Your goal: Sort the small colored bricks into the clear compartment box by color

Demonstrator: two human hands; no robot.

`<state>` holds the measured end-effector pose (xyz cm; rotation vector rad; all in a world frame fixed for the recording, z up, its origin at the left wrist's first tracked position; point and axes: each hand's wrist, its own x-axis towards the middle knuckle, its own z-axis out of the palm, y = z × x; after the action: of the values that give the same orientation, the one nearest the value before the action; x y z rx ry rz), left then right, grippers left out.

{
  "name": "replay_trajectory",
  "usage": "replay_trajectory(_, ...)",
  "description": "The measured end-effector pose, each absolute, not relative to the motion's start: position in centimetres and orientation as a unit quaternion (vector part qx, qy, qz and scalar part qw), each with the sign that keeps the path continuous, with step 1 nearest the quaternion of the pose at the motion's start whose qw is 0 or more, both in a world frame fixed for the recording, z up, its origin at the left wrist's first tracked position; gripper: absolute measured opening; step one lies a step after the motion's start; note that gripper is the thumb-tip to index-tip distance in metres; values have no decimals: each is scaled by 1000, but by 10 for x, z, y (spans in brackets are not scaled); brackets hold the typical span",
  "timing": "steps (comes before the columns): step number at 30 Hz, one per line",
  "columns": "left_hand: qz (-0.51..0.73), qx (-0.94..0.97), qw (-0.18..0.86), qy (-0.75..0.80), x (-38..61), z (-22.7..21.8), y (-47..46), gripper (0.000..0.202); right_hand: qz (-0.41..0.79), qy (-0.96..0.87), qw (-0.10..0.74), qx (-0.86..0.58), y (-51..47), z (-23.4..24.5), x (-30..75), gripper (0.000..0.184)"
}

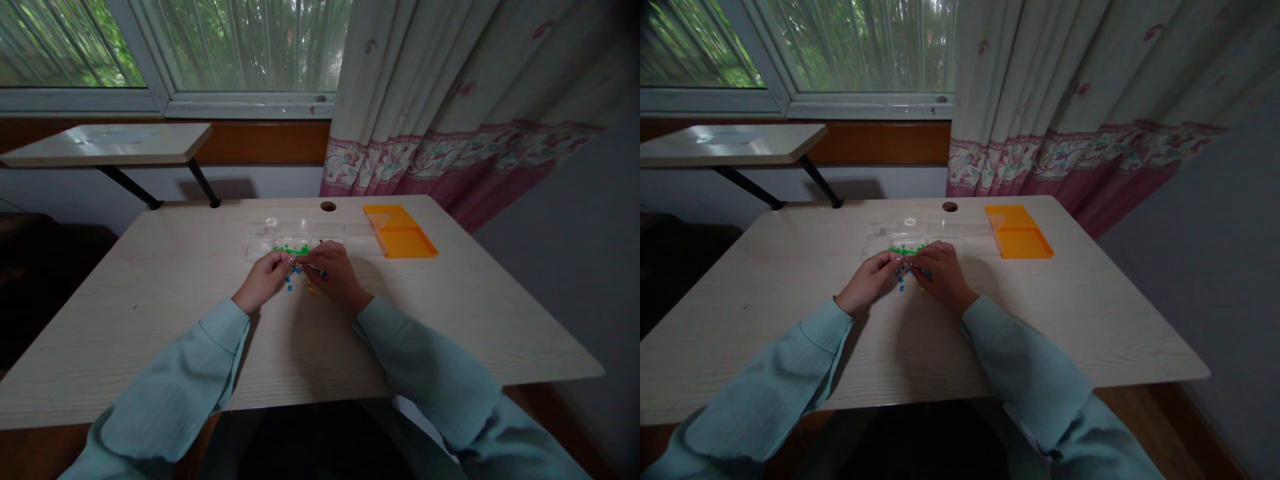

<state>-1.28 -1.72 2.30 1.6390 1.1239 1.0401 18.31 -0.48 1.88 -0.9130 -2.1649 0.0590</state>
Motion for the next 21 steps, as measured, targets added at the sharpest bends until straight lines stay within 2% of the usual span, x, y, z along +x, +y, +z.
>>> replay_trajectory(7,443,608,481,450,-10,21,-19,34,-13,-844,408,-348,-8,19,181,20)
replay_trajectory(13,440,618,472,449,-9,19,-18,37,-38,-834,430,-344,-10,21,179,18)
replay_trajectory(21,423,656,421,462,-12,16,-16,37,-42,-840,412,-352,-9,22,179,18)
